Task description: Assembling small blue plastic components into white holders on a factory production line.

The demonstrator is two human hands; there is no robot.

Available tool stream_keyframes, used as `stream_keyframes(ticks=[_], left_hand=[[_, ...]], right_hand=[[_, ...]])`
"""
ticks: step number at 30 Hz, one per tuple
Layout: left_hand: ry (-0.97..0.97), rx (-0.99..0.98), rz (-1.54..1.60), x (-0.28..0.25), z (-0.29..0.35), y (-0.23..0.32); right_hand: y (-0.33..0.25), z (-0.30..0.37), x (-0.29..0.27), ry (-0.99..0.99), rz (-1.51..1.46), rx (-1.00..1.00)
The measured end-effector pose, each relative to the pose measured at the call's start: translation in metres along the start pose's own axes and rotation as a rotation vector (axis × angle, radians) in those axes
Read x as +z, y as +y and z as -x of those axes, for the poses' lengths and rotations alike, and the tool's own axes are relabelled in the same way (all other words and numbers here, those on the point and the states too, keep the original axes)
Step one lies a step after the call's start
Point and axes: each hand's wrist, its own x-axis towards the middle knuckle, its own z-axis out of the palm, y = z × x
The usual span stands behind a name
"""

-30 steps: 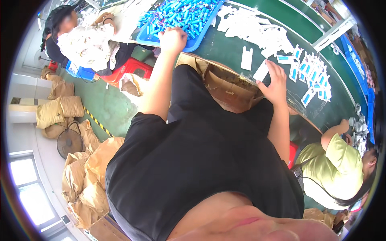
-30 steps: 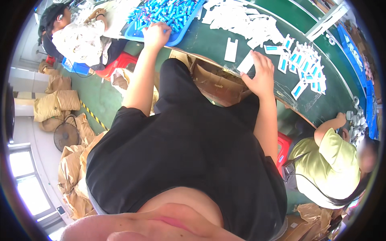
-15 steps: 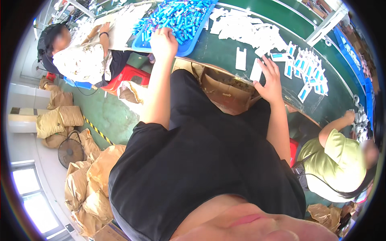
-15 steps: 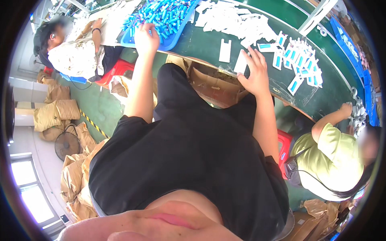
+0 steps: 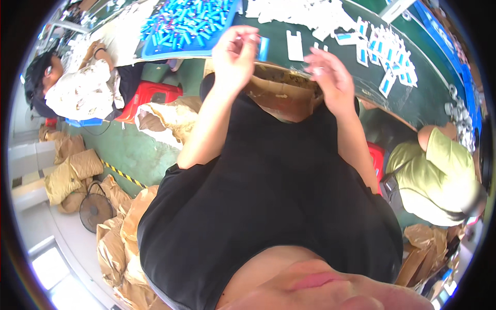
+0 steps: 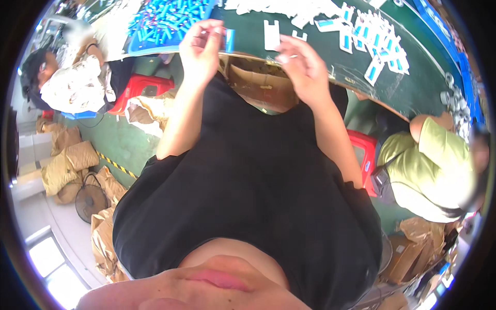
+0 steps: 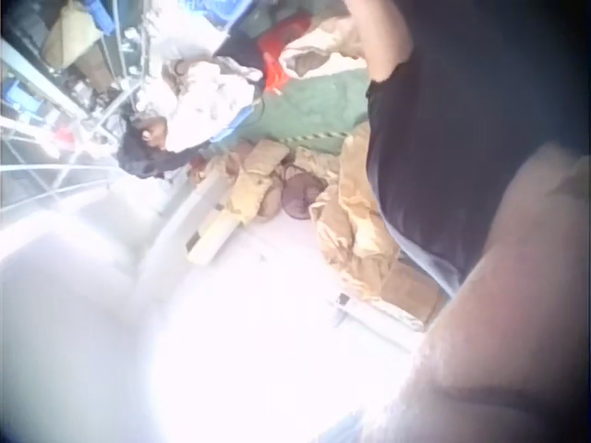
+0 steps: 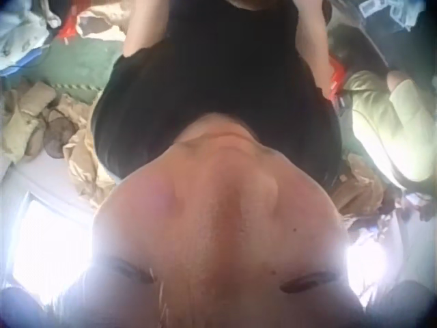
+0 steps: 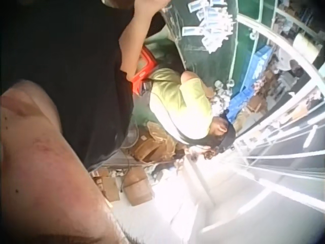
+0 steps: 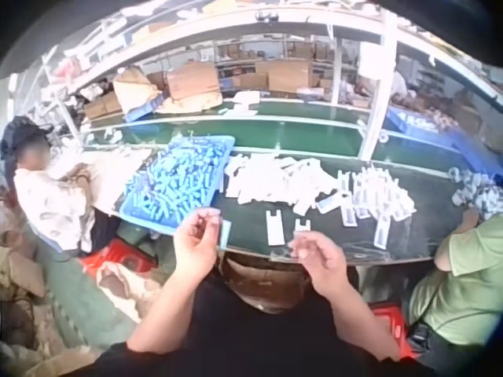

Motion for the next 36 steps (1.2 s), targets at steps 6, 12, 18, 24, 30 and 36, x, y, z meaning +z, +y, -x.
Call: stream_keyframes(ticks=[6,12,18,24,30,36], left_hand=[[-0.298,-0.117,0.03,0.044,0.038,-0.008],[-0.395,-0.206,0.071,0.047,0.037,-0.014],[-0.345,-0.231,0.243,0.058,0.042,-0.018],[-0.208,-0.179,0.127,0.059,0.046,-0.043],[-0.525,-0.334,-0.104,0.047,0.055,-0.045],[-0.369,-0.341,0.224,0.058,0.06,-0.051]], right_hand=[[0.013,-0.001,0.026,0.029,-0.054,0.167],[0.013,0.01,-0.006,-0.024,-0.055,0.273],[0.01,0.007,0.0,0.002,-0.105,0.307],[0.012,0.003,0.003,0.141,0.004,0.353],[0.016,-0.009,-0.013,0.243,0.261,0.158],[0.01,-0.018,-0.021,0.137,0.388,0.164]])
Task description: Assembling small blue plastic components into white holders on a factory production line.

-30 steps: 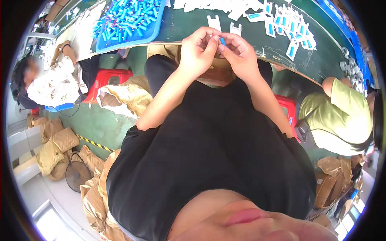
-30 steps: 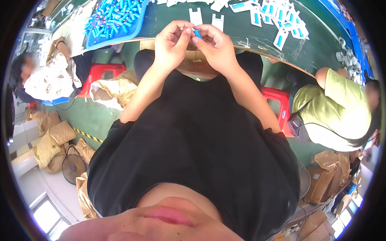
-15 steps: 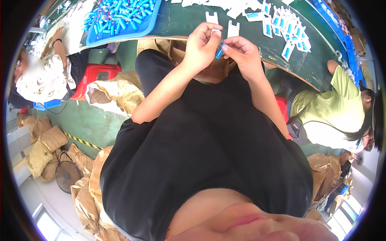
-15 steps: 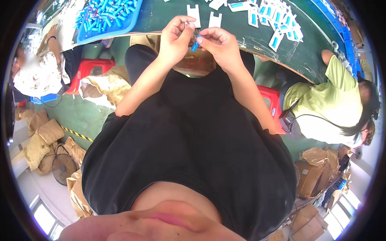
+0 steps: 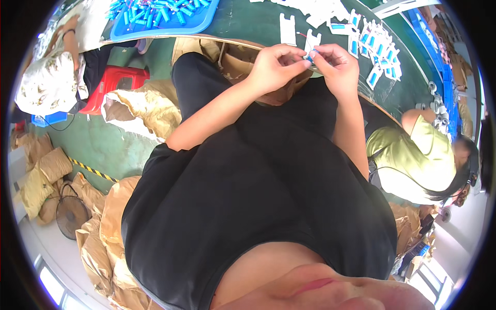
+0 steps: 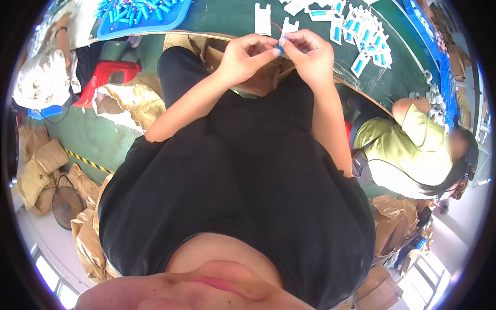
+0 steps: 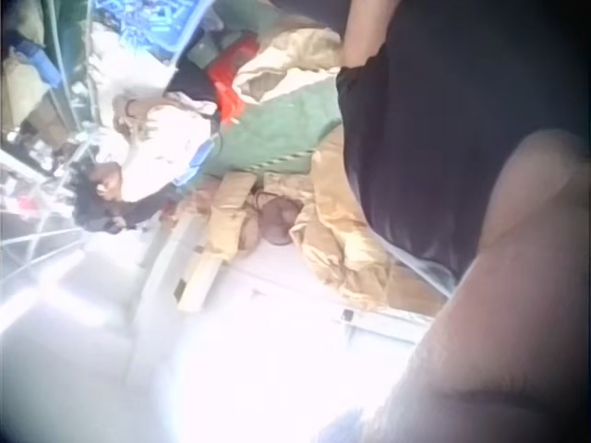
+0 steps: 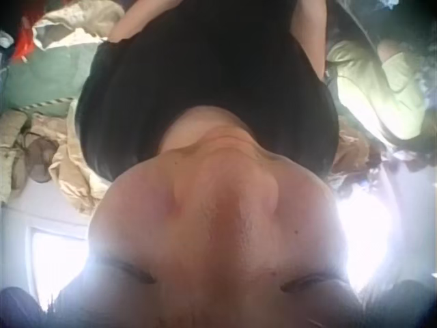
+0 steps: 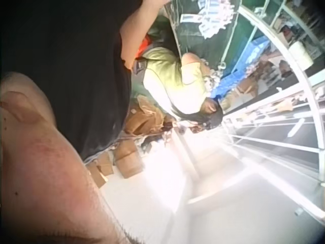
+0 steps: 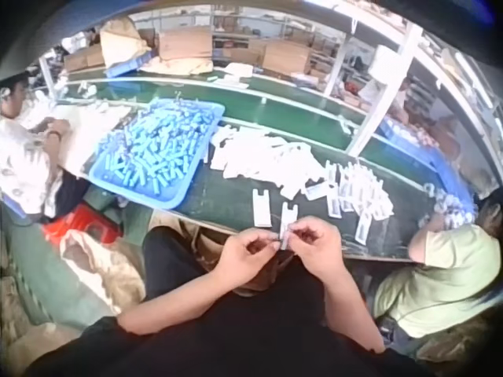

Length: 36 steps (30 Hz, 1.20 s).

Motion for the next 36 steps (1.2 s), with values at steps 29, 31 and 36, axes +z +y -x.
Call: stream_keyframes(ticks=[29,31,36], left_hand=[[0.207,-0.076,-0.352,0.023,-0.04,-0.008],[0.229,0.022,-0.445,0.021,-0.039,-0.006],[0.088,0.24,-0.591,0.001,-0.032,0.016]], right_hand=[[0.046,-0.046,-0.021,-0.077,0.519,-0.026],[0.043,-0.042,-0.019,-0.056,0.509,-0.048],[0.031,-0.032,-0.021,-0.048,0.533,0.05]])
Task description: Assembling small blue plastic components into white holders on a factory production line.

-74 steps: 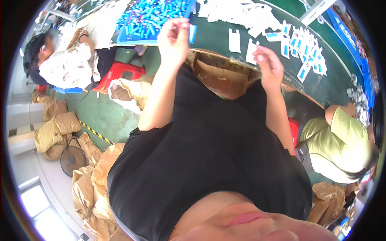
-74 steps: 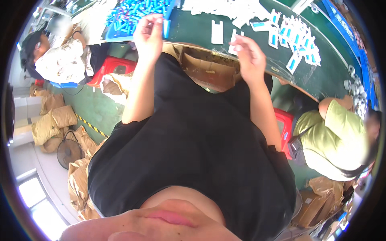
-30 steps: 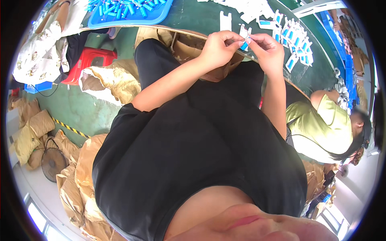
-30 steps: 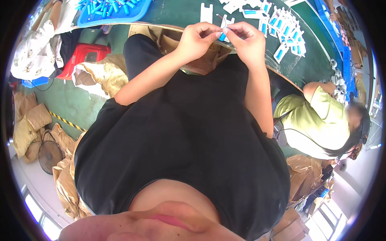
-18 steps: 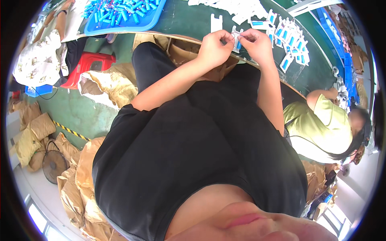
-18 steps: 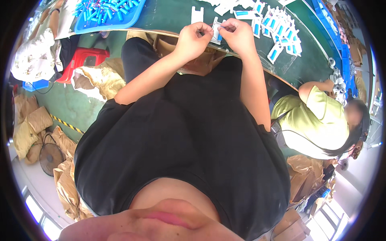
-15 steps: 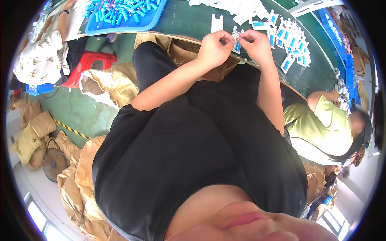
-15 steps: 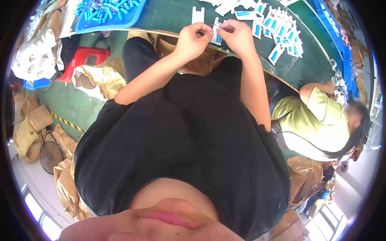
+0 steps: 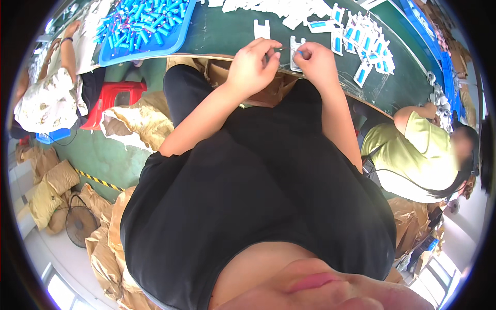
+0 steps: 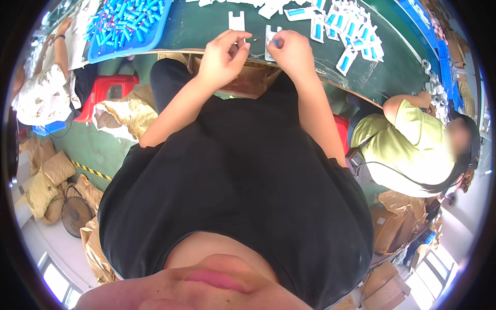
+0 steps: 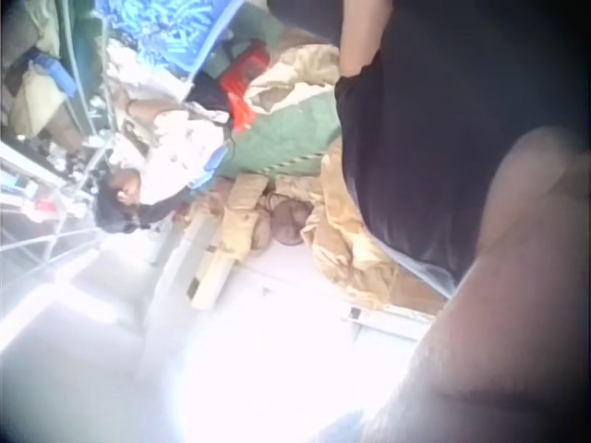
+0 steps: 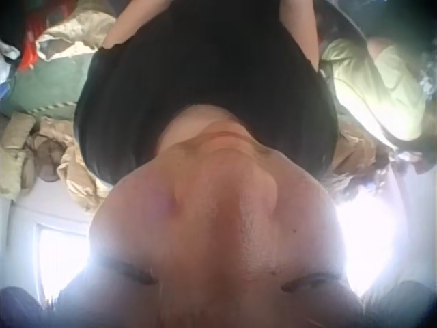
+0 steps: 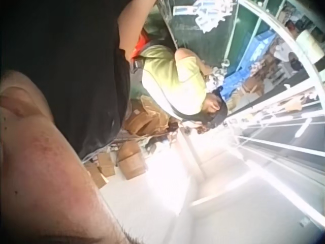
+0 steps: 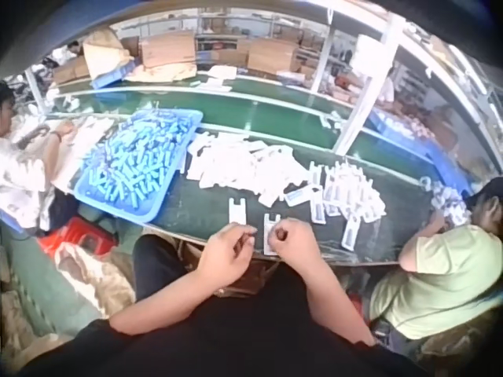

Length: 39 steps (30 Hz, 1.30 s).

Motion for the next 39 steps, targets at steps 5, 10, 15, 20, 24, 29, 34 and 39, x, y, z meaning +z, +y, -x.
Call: stream_keyframes(ticks=[5,10,15,20,24,29,34,39], left_hand=[[-0.046,0.128,-0.164,-0.047,-0.001,0.001],[0.305,0.294,-0.442,-0.114,-0.017,-0.031],[0.463,-0.066,-0.763,-0.188,-0.033,-0.066],[0.205,-0.197,-1.001,-0.216,-0.043,-0.073],[0.141,-0.175,-1.066,-0.207,-0.049,-0.096],[0.25,0.25,-0.756,-0.192,-0.055,-0.112],[0.244,-0.032,-1.01,-0.19,-0.068,-0.098],[0.584,0.024,-0.196,-0.168,-0.063,-0.06]], right_hand=[[0.049,0.021,-0.041,0.1,0.37,-0.031],[0.076,0.036,-0.092,0.216,0.597,-0.027],[0.1,0.029,-0.092,0.393,0.809,-0.023],[0.049,0.015,-0.059,0.493,0.336,-0.203],[0.008,0.014,-0.013,0.34,0.089,-0.405],[-0.024,0.009,0.025,0.107,-0.041,-0.465],[-0.017,-0.003,0.048,0.134,0.003,-0.535],[-0.02,0.01,0.041,0.169,-0.141,-0.431]])
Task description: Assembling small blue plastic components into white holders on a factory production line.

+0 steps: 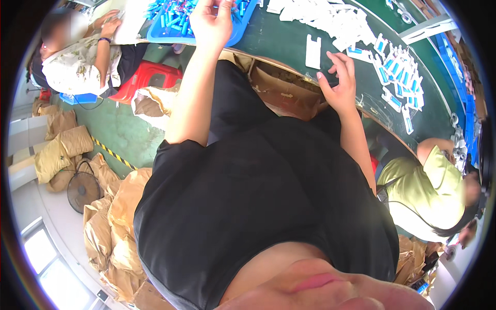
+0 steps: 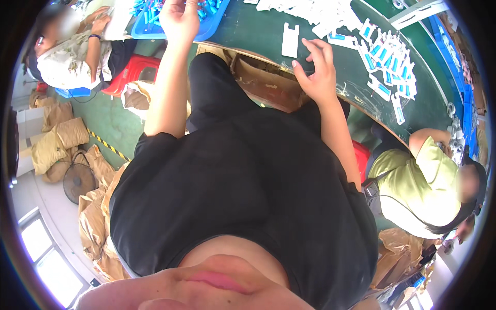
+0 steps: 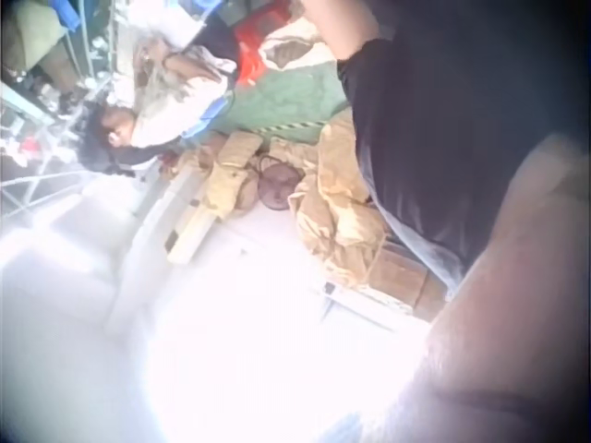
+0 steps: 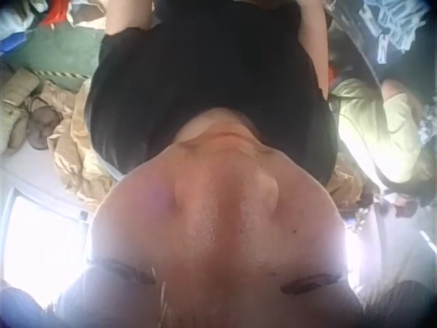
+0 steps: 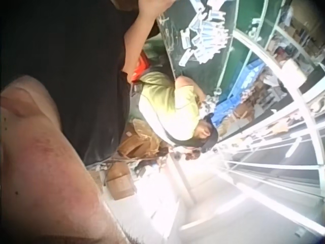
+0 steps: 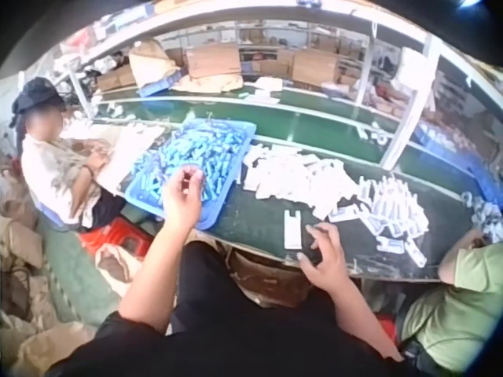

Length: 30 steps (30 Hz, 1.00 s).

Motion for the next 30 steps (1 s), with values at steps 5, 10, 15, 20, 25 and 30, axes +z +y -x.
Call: stream_keyframes(ticks=[5,10,15,20,25,30], left_hand=[[-0.278,-0.326,0.79,0.033,0.055,0.053],[-0.444,-0.457,0.857,0.048,0.095,0.087],[-0.475,-0.381,0.653,0.06,0.108,0.092],[-0.294,0.019,0.341,0.066,0.107,0.062],[-0.337,0.571,-0.183,0.076,0.117,0.001],[-0.29,0.595,-0.291,0.079,0.129,-0.001]], right_hand=[[0.006,0.001,0.003,-0.058,-0.574,0.198],[-0.04,-0.014,0.005,-0.324,-1.041,0.498],[-0.037,-0.011,0.006,-0.22,-0.82,0.543],[-0.019,-0.022,-0.001,-0.138,-0.559,0.519],[0.001,-0.051,0.002,-0.072,-0.212,0.445],[0.01,-0.067,0.015,-0.179,0.022,0.432]])
